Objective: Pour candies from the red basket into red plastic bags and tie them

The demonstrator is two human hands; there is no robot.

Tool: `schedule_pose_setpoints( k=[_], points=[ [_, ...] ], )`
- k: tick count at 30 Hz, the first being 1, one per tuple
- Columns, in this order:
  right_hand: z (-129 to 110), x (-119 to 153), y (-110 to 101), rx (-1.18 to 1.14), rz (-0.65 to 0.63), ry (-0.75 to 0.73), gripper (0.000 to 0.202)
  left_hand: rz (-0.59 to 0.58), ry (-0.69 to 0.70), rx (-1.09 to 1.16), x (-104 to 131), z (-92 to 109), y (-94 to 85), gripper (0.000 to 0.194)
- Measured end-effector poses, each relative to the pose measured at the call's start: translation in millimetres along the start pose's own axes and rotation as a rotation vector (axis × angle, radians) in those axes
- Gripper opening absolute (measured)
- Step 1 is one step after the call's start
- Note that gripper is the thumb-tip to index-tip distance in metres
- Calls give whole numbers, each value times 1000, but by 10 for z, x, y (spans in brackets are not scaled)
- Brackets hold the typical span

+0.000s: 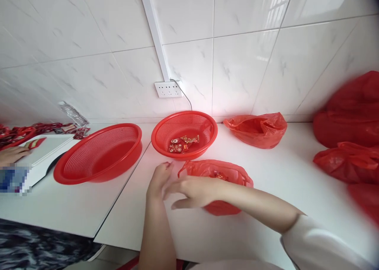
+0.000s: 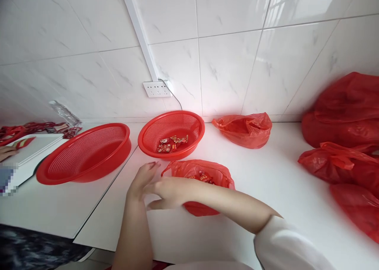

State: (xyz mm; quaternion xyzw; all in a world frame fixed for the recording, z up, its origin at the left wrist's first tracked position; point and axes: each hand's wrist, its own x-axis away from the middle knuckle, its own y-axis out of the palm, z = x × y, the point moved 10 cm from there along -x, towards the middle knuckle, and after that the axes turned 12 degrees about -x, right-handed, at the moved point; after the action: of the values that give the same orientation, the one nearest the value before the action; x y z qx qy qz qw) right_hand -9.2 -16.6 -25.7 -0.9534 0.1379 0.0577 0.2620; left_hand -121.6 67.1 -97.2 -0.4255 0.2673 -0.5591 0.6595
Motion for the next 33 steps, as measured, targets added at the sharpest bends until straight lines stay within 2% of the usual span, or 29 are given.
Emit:
schedule_pose_setpoints(
  k=[2,5,7,9,11,14,17,22,25,27,29,31,33],
  points=[
    [-11,538,-183,144,107,116,30,-69,38,23,71,66,67,48],
    [61,1315,-548,417,404,335,29,-209,119,62,234,188,245,49],
    [147,1794,-692,539,557,507,31,-246,129,61,343,208,317,48],
    [265,2154,-681,515,589,646,35,-237,117,104,426,209,322,47],
    [344,2372,-597,426,569,713,38,-217,117,217,485,241,280,45],
    [333,2495,-555,384,604,707,37,-191,125,381,537,326,177,44],
    [381,2488,-573,464,627,747,34,-187,140,454,565,420,121,46],
    [757,2490,-506,597,541,1002,40,-227,150,462,596,480,208,51],
    [946,2473,-410,630,460,1059,28,-256,144,445,612,462,288,53],
    [1009,2446,-371,629,416,1037,18,-257,143,452,618,455,302,52],
    [995,2433,-405,564,444,969,20,-221,141,466,612,459,253,49],
    [882,2450,-543,419,575,843,20,-130,137,478,597,484,116,44],
    [689,2517,-768,245,754,678,18,-10,145,513,589,550,-92,38]
  ],
)
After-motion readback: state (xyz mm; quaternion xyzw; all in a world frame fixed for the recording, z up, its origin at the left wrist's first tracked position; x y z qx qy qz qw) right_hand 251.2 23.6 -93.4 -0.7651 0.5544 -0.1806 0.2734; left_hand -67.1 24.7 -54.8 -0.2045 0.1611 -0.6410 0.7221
